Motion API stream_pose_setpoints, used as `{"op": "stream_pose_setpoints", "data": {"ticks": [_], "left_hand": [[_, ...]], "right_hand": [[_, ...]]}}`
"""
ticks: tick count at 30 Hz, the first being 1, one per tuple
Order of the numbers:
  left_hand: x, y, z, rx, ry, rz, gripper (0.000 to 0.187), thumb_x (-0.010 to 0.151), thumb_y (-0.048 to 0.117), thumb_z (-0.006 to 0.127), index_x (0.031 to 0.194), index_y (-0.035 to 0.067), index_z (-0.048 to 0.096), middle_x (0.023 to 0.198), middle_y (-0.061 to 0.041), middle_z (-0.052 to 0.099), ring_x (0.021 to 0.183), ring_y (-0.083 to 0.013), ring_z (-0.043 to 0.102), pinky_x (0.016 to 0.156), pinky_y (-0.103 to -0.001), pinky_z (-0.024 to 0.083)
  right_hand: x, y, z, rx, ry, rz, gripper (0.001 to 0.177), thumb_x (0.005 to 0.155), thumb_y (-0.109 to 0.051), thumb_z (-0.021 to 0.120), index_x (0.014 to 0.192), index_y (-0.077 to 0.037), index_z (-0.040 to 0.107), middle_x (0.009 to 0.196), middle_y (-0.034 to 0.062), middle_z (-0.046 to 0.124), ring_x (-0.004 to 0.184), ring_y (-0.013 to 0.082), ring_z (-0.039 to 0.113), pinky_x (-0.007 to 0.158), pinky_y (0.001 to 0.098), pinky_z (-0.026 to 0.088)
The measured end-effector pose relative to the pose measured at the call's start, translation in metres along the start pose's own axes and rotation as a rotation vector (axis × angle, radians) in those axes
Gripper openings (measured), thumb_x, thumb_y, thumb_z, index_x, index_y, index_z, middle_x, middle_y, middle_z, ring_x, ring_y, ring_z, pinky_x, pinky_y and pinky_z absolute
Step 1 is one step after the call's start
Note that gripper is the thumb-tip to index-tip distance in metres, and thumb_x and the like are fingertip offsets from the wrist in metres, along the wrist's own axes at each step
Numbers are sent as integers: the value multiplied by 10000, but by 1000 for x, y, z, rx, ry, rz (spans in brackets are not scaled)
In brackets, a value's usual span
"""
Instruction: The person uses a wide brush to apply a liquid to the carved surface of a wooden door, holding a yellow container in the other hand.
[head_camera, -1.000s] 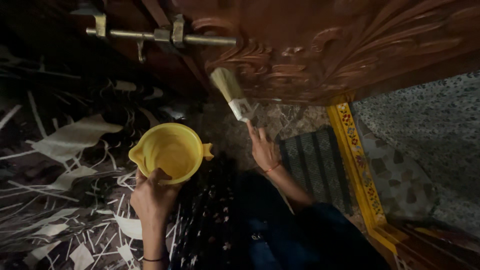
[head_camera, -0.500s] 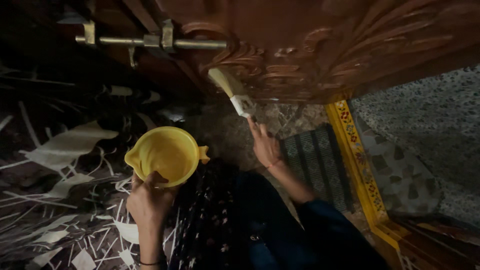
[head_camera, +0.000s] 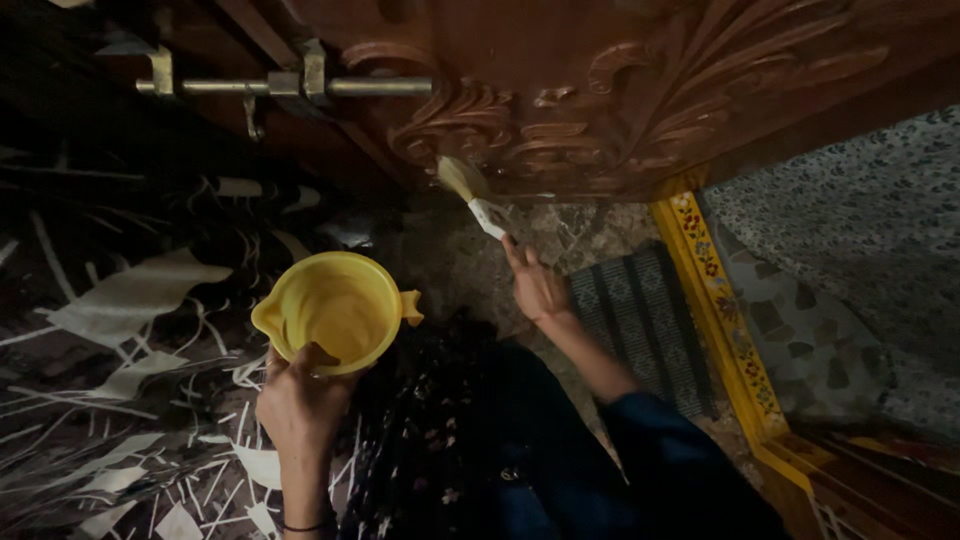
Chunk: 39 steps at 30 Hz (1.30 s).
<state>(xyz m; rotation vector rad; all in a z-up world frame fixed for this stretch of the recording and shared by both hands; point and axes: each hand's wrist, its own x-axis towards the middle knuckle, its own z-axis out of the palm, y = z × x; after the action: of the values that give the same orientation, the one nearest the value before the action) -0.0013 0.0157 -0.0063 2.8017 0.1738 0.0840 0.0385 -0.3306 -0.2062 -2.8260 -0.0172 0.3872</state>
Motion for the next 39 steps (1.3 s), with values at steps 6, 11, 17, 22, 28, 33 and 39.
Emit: {"op": "stream_pose_setpoints", "data": {"ticks": [6, 11, 17, 22, 28, 33, 39], "left_hand": [[0, 2, 4, 29, -36, -9, 562, 585, 539, 940, 949, 137, 793, 1332, -251, 665, 716, -328, 755, 580, -406, 604], [2, 13, 3, 44, -35, 48, 545, 583, 509, 938, 935, 123, 784, 1356, -256, 657, 723, -318, 757, 555, -393, 603], [3, 12, 1, 14, -29, 29, 478, 614, 482, 928, 903, 131, 778, 1302, -182, 705, 790, -320, 757, 620, -408, 607], [9, 15, -1, 53, -73, 2, 557, 591, 480, 925, 984, 108, 794, 1303, -188, 690, 767, -338, 752, 609, -432, 604], [11, 16, -7, 14, -36, -44, 492, 558, 491, 931, 869, 137, 788, 1335, -200, 677, 798, -362, 744, 637, -452, 601], [12, 9, -3, 24, -63, -54, 540, 574, 519, 939, 899, 122, 772, 1254, -193, 697, 768, -323, 749, 604, -422, 602], [11, 7, -6, 0, -99, -47, 494, 596, 486, 930, 834, 99, 735, 1285, -146, 710, 747, -310, 744, 615, -418, 599]], "right_hand": [[-48, 0, -21, 73, 202, 3, 742, 1028, -50, 544, 1652, -249, 193, 1384, 176, 560, 691, 373, 664, 548, 472, 549], [-16, -5, 23, 140, 221, -25, 852, 887, -63, 593, 1617, -183, 170, 1344, 283, 521, 717, 408, 646, 527, 462, 551], [-54, -15, -14, 125, 221, -112, 733, 1006, -73, 567, 1640, -212, 225, 1222, 185, 591, 750, 381, 650, 594, 471, 543], [-33, -26, -39, 342, 225, 8, 684, 1016, -89, 557, 1627, -157, 256, 1213, 204, 584, 783, 377, 657, 610, 452, 554], [-33, -39, -16, 565, 568, -95, 675, 999, -88, 591, 1616, -161, 329, 1226, 231, 633, 972, 383, 675, 721, 423, 569], [-65, -53, -17, 1202, 226, 469, 702, 1020, -122, 577, 1655, -178, 282, 1021, 215, 603, 673, 339, 528, 596, 419, 447], [-90, -28, -46, 459, 631, -154, 622, 1104, -132, 531, 1671, -118, 276, 1170, 190, 565, 868, 258, 611, 647, 332, 505]]}}
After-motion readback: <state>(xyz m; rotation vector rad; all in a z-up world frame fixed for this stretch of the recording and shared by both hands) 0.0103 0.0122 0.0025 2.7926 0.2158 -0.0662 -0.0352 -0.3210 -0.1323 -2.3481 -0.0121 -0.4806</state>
